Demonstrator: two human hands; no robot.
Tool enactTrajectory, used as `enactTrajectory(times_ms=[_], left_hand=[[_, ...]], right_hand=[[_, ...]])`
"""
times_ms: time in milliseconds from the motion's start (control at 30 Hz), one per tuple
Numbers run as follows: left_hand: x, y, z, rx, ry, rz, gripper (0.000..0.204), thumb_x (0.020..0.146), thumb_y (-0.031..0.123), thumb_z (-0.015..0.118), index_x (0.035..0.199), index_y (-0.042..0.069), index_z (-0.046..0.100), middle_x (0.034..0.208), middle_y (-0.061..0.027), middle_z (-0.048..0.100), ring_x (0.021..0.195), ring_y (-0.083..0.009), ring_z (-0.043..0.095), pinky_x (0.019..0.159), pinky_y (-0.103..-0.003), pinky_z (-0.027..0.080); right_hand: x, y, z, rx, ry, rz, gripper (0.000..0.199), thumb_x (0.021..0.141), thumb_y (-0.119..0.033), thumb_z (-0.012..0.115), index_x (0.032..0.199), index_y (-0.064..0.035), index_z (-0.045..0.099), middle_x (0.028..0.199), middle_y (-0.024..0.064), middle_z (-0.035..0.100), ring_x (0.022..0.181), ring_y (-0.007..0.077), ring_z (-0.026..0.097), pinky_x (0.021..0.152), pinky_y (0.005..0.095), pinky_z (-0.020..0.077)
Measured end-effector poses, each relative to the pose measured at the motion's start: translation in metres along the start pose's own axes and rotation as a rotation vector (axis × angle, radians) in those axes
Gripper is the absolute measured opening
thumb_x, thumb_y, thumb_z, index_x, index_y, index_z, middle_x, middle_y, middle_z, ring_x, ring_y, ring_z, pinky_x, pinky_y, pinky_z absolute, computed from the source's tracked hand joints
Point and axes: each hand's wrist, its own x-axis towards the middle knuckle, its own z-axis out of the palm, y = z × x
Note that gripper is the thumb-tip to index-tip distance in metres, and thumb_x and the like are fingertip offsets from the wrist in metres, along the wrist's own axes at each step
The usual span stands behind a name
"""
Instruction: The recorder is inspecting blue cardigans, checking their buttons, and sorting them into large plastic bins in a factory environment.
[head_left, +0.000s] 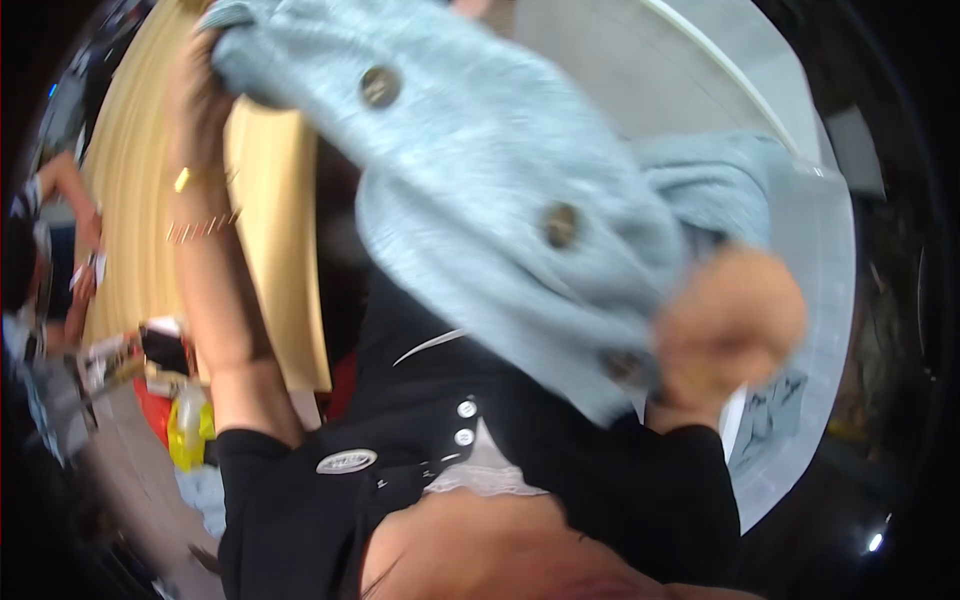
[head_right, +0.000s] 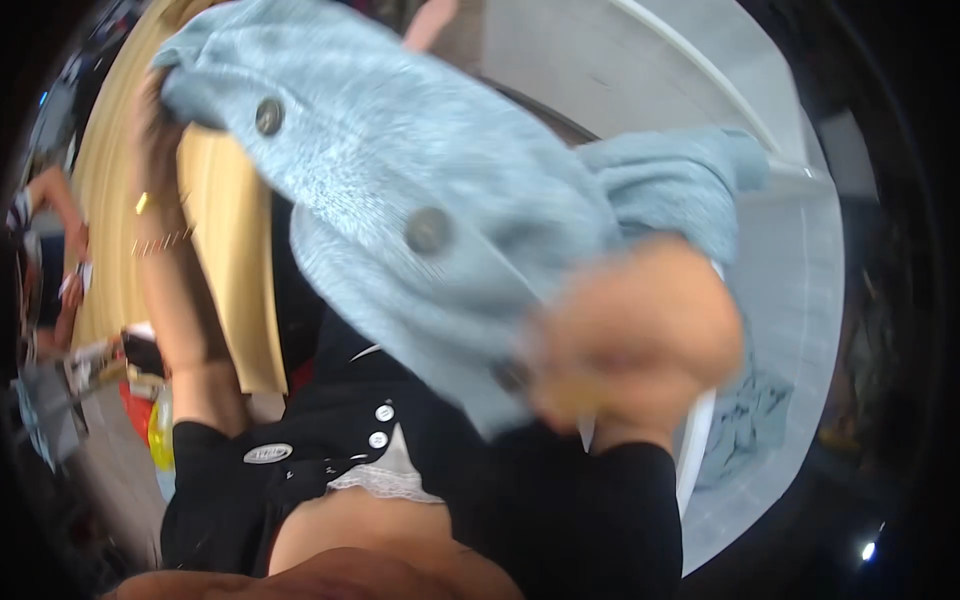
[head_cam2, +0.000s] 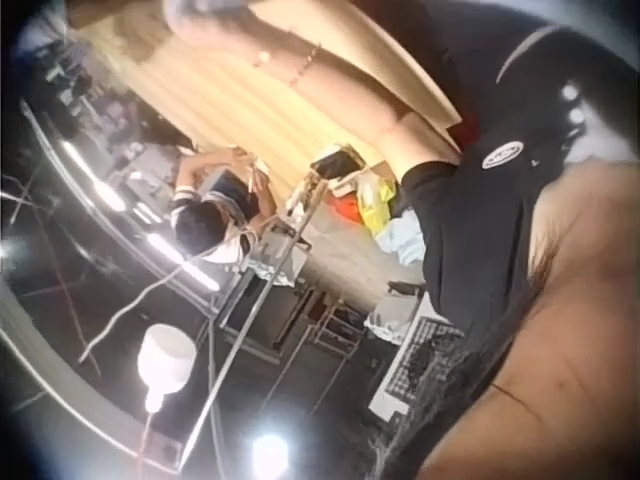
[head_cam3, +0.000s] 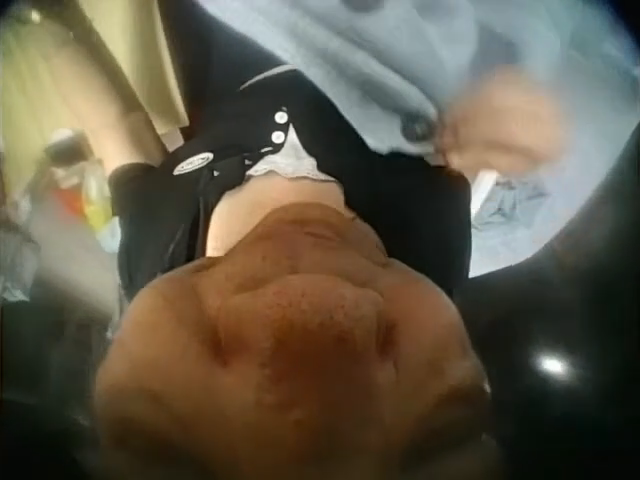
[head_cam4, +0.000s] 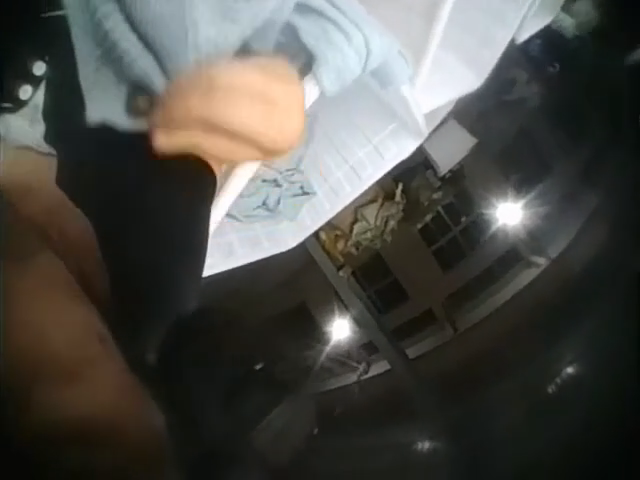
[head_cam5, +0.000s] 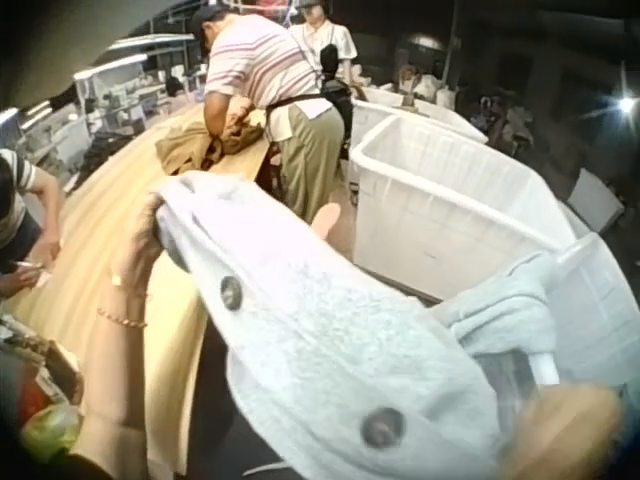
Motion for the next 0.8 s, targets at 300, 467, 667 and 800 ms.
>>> enactTrajectory(times_ms=[300, 467, 667, 800], left_hand=[[-0.201, 0.071, 0.229, 0.567, -0.645, 0.351, 0.029, 0.073, 0.022, 0.059, 0.089, -0.002, 0.060, 0.085, -0.0075, 0.049, 0.080, -0.0157, 0.043, 0.072, -0.027, 0.032], [-0.169, 0.060, 0.207, 0.545, -0.206, 0.453, 0.053, 0.090, 0.016, 0.051, 0.134, -0.012, 0.043, 0.139, -0.0228, 0.045, 0.132, -0.0299, 0.043, 0.110, -0.040, 0.032], [-0.170, 0.047, 0.245, 0.443, -0.227, 0.365, 0.041, 0.093, 0.005, 0.050, 0.132, -0.008, 0.047, 0.136, -0.0181, 0.049, 0.126, -0.0267, 0.048, 0.108, -0.037, 0.036], [-0.159, 0.022, 0.251, 0.561, -0.317, 0.381, 0.034, 0.093, 0.004, 0.055, 0.125, -0.005, 0.055, 0.131, -0.0127, 0.054, 0.121, -0.0191, 0.052, 0.105, -0.034, 0.037]], right_hand=[[0.139, 0.057, -0.040, -0.414, 0.214, 0.007, 0.048, 0.070, -0.041, 0.082, 0.093, -0.0018, 0.065, 0.074, 0.0096, 0.068, 0.059, 0.0173, 0.064, 0.060, 0.0314, 0.0503], [0.083, 0.012, -0.084, -0.261, 0.536, 0.271, 0.062, 0.071, -0.050, 0.079, 0.096, 0.0048, 0.066, 0.088, 0.0121, 0.070, 0.072, 0.0175, 0.071, 0.062, 0.0269, 0.0578], [-0.100, -0.081, -0.185, -0.550, 1.627, 0.068, 0.044, 0.084, -0.034, 0.073, 0.094, 0.0082, 0.064, 0.082, 0.0163, 0.069, 0.058, 0.0200, 0.067, 0.052, 0.0265, 0.0571], [-0.379, -0.192, -0.212, -1.479, 2.414, -0.474, 0.027, 0.066, 0.001, 0.082, 0.080, 0.0010, 0.059, 0.076, 0.0079, 0.065, 0.057, 0.0178, 0.060, 0.051, 0.0314, 0.0541]])
